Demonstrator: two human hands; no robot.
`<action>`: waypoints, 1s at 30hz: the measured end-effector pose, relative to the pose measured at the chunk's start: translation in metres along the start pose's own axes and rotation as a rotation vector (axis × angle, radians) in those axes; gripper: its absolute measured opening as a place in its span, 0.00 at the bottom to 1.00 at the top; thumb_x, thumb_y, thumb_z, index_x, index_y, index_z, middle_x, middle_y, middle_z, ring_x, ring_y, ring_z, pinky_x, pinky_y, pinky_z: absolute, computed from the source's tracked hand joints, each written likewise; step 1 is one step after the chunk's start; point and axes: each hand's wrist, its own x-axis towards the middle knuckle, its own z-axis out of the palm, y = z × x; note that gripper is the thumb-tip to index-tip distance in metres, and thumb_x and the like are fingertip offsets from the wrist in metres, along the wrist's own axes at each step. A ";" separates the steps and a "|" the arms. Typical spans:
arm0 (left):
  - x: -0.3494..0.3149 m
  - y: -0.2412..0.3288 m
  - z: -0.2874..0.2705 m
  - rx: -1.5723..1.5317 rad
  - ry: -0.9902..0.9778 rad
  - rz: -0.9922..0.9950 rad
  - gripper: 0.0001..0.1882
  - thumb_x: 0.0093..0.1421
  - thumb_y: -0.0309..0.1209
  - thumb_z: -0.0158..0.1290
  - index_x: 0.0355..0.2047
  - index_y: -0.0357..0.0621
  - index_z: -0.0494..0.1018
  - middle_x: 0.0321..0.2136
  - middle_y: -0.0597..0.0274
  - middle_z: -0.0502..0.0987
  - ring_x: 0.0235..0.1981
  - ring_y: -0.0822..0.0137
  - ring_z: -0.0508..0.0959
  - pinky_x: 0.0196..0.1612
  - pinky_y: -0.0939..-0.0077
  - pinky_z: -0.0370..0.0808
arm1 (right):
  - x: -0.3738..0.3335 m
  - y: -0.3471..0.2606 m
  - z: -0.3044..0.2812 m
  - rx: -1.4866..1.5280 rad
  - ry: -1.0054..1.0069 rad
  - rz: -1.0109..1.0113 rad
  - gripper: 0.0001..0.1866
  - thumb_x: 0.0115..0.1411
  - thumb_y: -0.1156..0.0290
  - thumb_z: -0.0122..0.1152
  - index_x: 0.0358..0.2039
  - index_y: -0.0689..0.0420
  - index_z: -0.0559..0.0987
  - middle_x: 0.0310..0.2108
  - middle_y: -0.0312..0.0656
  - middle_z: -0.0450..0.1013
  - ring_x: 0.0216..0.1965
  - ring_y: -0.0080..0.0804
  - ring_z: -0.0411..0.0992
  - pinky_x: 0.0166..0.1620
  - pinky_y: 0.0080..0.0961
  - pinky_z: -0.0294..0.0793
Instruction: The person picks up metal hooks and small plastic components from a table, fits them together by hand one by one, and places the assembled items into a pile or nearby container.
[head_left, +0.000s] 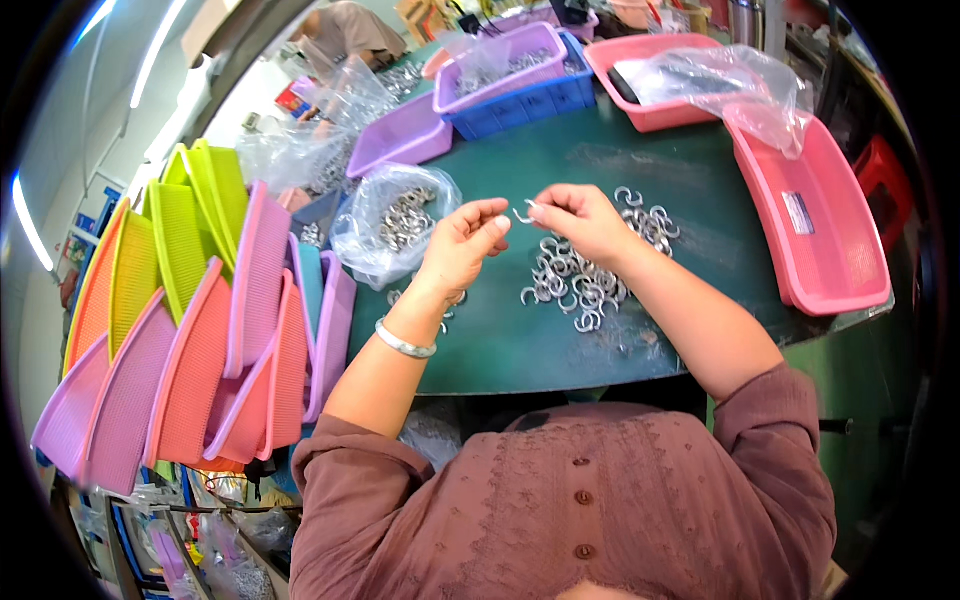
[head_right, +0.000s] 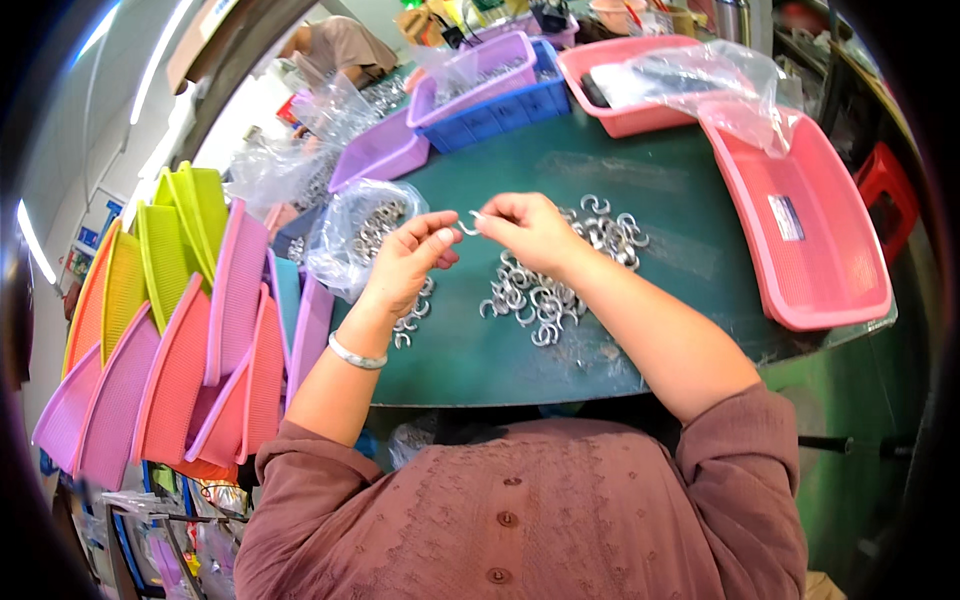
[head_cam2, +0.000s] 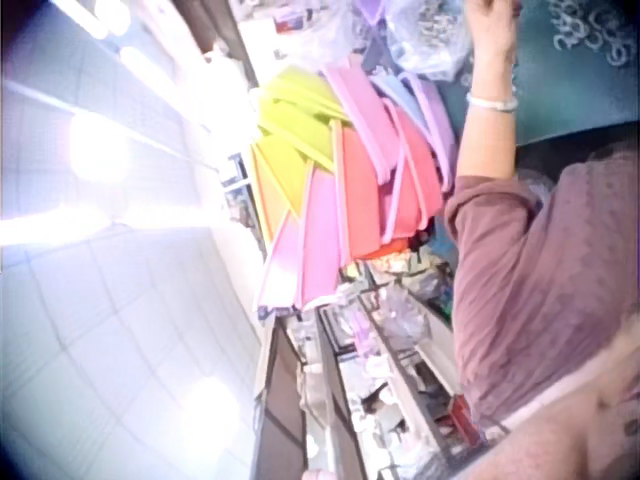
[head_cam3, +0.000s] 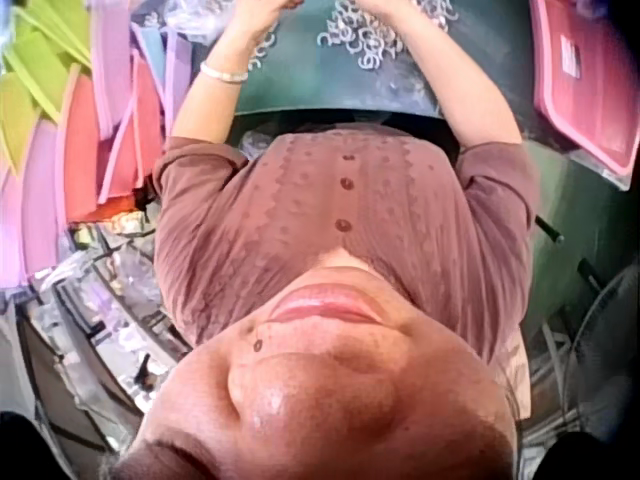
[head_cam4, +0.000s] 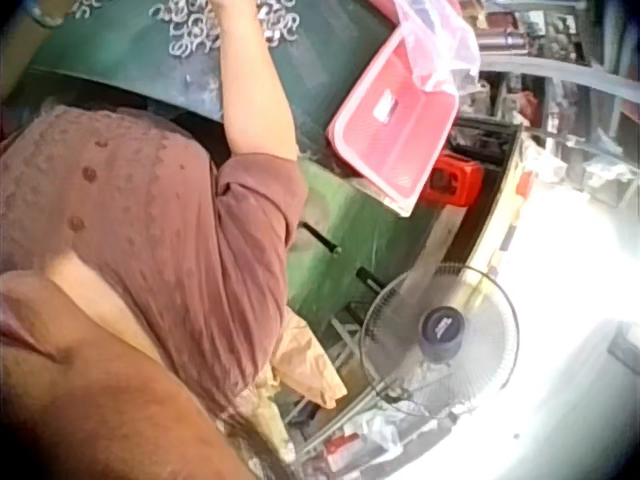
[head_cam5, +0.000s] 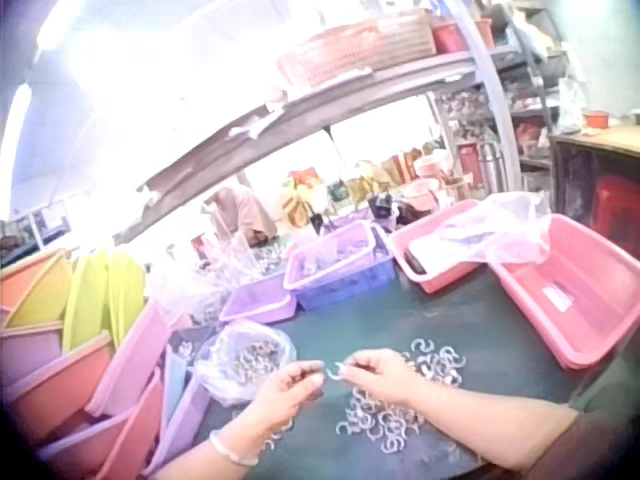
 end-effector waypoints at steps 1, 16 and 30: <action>-0.005 -0.001 0.006 -0.068 -0.001 0.023 0.13 0.58 0.30 0.50 0.41 0.36 0.71 0.32 0.61 0.75 0.29 0.74 0.73 0.34 0.83 0.70 | -0.001 -0.006 0.003 0.045 -0.028 -0.014 0.10 0.55 0.67 0.55 0.28 0.63 0.76 0.20 0.29 0.68 0.23 0.14 0.61 0.27 0.14 0.61; -0.043 0.019 0.028 -0.591 0.040 0.008 0.07 0.58 0.31 0.50 0.27 0.42 0.71 0.19 0.68 0.71 0.18 0.78 0.65 0.23 0.85 0.63 | -0.019 -0.042 0.014 0.549 -0.247 0.296 0.10 0.58 0.66 0.51 0.29 0.59 0.76 0.25 0.37 0.72 0.27 0.24 0.69 0.33 0.21 0.67; -0.076 0.015 0.031 -0.657 -0.069 -0.142 0.10 0.59 0.33 0.48 0.24 0.42 0.70 0.18 0.70 0.68 0.17 0.80 0.62 0.22 0.85 0.60 | -0.057 -0.042 0.026 0.577 -0.258 0.396 0.11 0.58 0.65 0.50 0.28 0.58 0.75 0.26 0.37 0.72 0.26 0.27 0.69 0.33 0.24 0.67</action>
